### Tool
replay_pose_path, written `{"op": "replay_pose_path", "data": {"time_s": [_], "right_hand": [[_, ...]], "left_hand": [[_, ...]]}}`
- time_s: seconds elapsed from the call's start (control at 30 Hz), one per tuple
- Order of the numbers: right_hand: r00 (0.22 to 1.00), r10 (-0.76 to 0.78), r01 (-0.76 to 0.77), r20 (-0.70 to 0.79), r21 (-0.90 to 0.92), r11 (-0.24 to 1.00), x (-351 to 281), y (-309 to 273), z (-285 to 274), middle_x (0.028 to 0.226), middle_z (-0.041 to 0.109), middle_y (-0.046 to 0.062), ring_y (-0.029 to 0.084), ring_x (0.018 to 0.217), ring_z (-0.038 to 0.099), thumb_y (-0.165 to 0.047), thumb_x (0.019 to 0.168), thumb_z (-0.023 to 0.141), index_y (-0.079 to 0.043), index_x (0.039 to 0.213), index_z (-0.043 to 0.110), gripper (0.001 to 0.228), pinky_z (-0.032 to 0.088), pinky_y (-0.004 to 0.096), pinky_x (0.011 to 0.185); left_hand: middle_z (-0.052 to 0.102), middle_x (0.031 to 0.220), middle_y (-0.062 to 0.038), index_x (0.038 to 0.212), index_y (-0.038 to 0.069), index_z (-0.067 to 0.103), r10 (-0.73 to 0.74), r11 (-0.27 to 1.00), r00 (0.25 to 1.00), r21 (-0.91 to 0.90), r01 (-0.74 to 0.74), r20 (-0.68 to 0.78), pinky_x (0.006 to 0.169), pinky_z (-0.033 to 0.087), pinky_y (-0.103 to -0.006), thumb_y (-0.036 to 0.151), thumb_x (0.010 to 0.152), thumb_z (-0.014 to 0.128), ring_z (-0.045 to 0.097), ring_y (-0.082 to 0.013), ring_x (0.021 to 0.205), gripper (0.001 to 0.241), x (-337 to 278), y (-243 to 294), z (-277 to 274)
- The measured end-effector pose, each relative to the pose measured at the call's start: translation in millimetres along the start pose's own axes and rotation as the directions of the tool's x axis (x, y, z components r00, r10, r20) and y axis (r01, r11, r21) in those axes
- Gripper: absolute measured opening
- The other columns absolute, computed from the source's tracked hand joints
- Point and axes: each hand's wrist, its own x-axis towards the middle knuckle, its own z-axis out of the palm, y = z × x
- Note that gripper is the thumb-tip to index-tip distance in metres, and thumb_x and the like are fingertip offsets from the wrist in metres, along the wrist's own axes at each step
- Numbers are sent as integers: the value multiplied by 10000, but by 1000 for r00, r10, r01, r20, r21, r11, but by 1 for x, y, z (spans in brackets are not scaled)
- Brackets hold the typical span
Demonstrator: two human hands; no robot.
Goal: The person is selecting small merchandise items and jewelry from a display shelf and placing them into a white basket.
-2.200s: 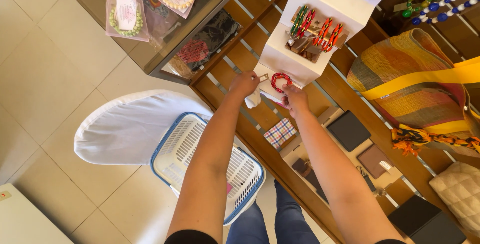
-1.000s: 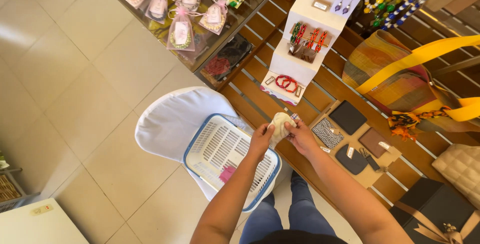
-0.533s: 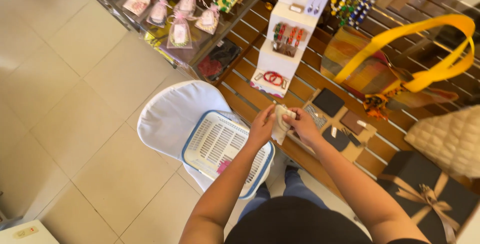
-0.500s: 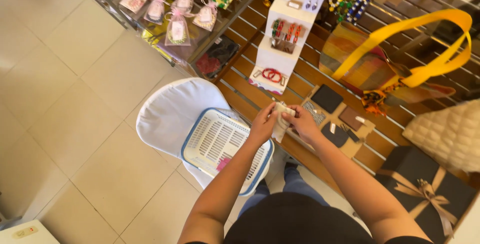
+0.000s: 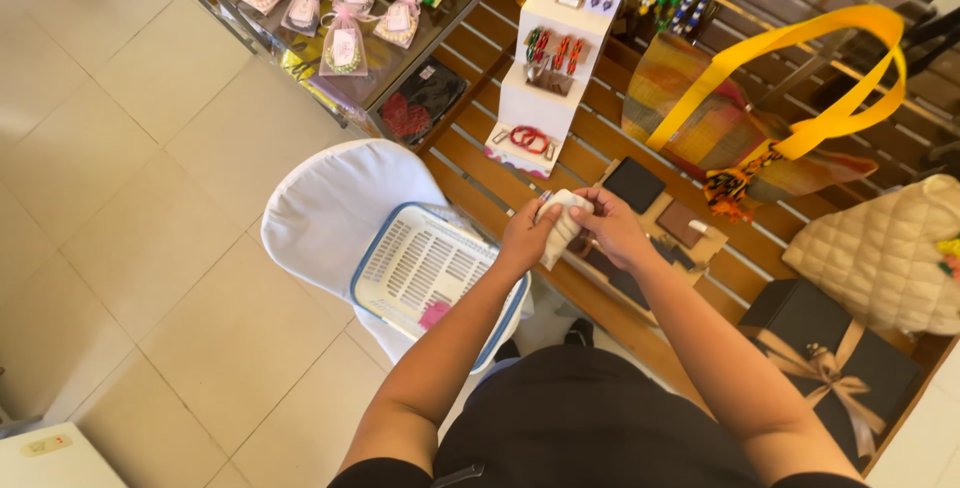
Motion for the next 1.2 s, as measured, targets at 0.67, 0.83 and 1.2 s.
{"op": "replay_pose_path", "data": {"time_s": [0.67,0.83,1.2], "right_hand": [[977,155,-184,150,208,961,-10,-4,-144,998,697,69,218,786,755,-88,915,772,-32,1259,611,384,669,322,637],[976,117,-160,182,242,957,-9,-3,-143,996,731,71,209,801,761,-68,922,757,-31,1194,644,297,672,321,666],[981,134,-169,143,270,948,-1,-3,-166,982,744,97,225,779,769,-97,951,733,-29,1171,653,244,677,321,666]], "left_hand": [[691,786,-110,1059,181,722,-41,996,999,-73,42,9,748,544,-387,526,1003,617,686,-249,819,365,-8,71,121],[681,785,-144,1050,178,730,-37,998,999,-53,37,0,745,551,-413,495,1046,551,690,-272,816,364,-7,69,119],[700,810,-117,1051,194,745,-90,992,995,-87,94,46,724,562,-396,520,1049,527,682,-235,819,392,1,69,134]]}}
